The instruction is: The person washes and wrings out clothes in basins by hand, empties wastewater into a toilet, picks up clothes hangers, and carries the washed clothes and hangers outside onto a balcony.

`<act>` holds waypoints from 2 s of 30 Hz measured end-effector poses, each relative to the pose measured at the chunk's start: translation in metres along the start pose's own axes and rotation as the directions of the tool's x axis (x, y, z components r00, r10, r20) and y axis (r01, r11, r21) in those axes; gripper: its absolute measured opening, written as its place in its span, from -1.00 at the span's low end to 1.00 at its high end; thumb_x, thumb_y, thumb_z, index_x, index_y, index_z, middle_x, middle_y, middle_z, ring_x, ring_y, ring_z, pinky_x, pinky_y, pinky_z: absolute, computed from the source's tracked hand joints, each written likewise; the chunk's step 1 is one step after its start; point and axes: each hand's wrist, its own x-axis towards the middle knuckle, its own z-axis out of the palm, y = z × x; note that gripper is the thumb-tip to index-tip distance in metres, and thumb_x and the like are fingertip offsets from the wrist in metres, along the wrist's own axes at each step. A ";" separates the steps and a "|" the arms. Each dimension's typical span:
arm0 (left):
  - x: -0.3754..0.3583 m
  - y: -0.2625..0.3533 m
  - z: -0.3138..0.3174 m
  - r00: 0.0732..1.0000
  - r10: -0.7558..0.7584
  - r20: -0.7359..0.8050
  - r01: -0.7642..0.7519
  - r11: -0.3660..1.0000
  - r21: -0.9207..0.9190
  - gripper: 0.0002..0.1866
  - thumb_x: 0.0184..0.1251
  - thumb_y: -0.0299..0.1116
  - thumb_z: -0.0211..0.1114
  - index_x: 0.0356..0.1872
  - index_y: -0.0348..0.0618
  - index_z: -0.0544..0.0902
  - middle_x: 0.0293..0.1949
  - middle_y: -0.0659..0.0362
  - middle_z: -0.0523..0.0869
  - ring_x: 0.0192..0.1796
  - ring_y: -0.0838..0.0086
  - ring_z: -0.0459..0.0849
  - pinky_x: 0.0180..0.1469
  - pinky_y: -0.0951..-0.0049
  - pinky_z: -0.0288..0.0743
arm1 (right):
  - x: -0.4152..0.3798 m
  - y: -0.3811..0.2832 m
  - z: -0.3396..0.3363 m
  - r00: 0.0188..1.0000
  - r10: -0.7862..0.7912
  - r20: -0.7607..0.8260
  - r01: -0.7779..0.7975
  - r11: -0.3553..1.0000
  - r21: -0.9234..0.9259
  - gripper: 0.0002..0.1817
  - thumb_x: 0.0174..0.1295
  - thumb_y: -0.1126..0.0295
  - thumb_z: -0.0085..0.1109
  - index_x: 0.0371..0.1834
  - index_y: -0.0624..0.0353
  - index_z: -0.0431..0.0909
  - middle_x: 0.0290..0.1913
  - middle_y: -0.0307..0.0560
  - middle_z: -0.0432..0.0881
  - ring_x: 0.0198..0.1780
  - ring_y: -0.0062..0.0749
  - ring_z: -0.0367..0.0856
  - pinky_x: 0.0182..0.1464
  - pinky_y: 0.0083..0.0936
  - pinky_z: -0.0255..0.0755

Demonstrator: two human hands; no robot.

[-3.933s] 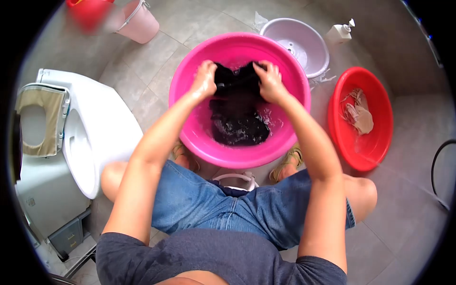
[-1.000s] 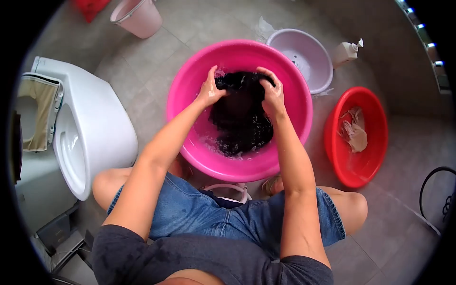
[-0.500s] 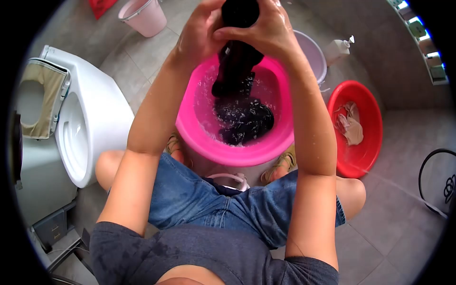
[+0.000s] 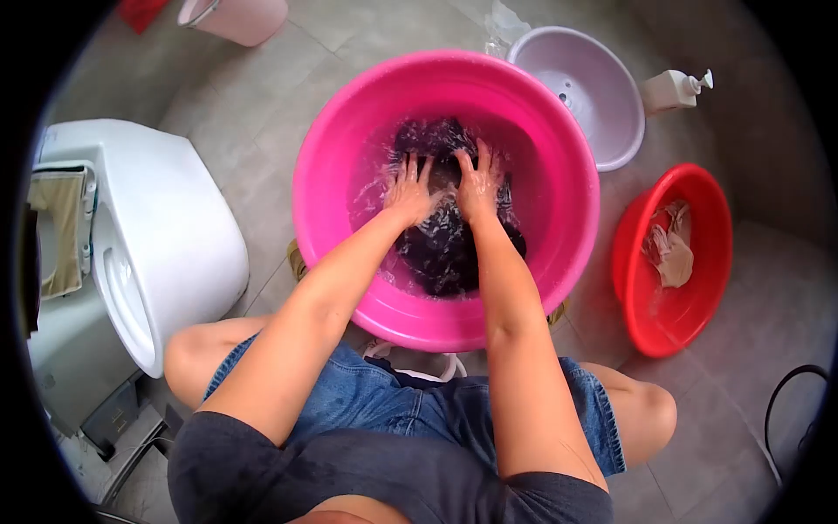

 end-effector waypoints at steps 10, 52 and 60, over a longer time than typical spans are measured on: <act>0.033 -0.018 -0.023 0.958 0.101 0.268 -0.021 0.958 -0.285 -0.05 0.17 0.21 0.15 0.47 -0.07 -0.02 0.48 -0.02 -0.05 0.51 0.09 -0.12 0.48 0.15 -0.19 | 0.039 0.015 -0.002 0.981 0.075 0.180 -0.078 0.997 0.011 -0.36 0.01 0.21 0.29 0.23 -0.01 0.35 0.39 0.09 0.16 0.37 0.16 0.12 0.33 -0.08 0.12; -0.112 0.087 -0.226 0.819 0.456 -0.348 -0.066 -0.528 -0.846 -0.66 0.21 -0.24 0.00 -0.25 -0.27 0.64 -0.32 0.08 0.69 -0.25 0.33 0.68 -0.07 0.35 0.57 | -0.032 -0.089 -0.284 0.944 -0.225 -0.240 0.326 0.540 0.776 -0.61 -0.17 0.36 0.35 -0.22 0.20 0.51 0.25 0.12 0.38 0.27 -0.25 0.36 0.25 -0.41 0.24; -0.142 0.127 -0.257 0.832 0.157 -0.533 -0.518 -0.127 -0.846 -0.04 0.29 0.31 -0.06 0.46 -0.18 -0.13 0.45 0.00 0.00 0.43 0.39 0.13 0.41 0.40 0.05 | -0.044 -0.132 -0.304 0.909 -0.388 -0.151 0.380 0.625 0.682 0.05 -0.32 0.05 0.58 0.34 0.05 0.26 0.23 0.12 0.41 0.26 -0.17 0.39 0.28 -0.36 0.24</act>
